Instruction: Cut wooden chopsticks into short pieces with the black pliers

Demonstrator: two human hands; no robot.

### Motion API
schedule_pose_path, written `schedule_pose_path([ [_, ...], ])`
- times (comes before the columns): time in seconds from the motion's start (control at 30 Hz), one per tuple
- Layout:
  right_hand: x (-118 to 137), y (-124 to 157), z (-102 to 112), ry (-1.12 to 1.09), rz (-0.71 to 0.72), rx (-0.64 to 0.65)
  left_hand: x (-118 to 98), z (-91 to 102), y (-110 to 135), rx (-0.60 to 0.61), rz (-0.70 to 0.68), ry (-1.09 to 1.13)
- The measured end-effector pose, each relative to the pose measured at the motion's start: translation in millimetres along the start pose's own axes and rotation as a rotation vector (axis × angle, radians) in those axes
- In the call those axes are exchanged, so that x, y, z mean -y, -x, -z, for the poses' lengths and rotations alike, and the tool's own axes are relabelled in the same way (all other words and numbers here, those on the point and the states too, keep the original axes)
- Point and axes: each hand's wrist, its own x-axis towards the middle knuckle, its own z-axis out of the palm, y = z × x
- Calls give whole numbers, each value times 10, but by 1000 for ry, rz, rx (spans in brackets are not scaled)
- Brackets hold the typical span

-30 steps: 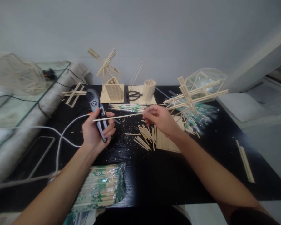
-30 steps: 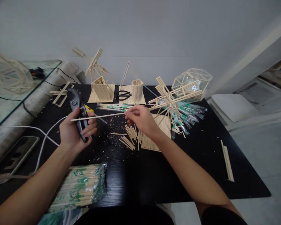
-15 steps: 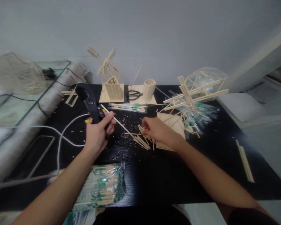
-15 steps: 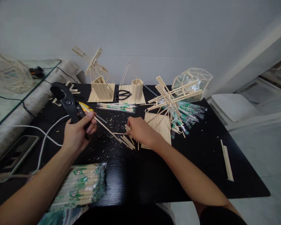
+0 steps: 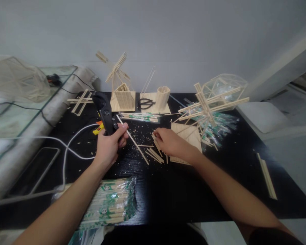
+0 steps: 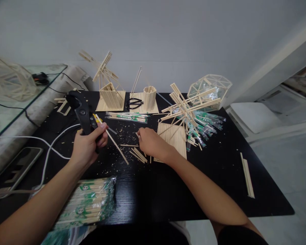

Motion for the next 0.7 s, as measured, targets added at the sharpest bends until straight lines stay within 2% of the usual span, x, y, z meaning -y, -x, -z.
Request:
schedule_pose_path([
  [0.07,25,8,43,-171,13,51,6,1,1,10,18,-7],
  [0.13,74,21,57,-395,10,178,8,-2,2,17,29,-10],
  [0.23,165,42,22,-698,5,352,5,-8,8,26,31,-21],
  [0.37,231,60,-49,-994,-34,496,-4,-14,18,28,19,-37],
  [0.5,200,62,-93,-1134,-41,560,-3,-19,19,12,8,-42],
  [0.7,128,40,-208,-1191,-21,600,23,-24,9,-40,2,-66],
])
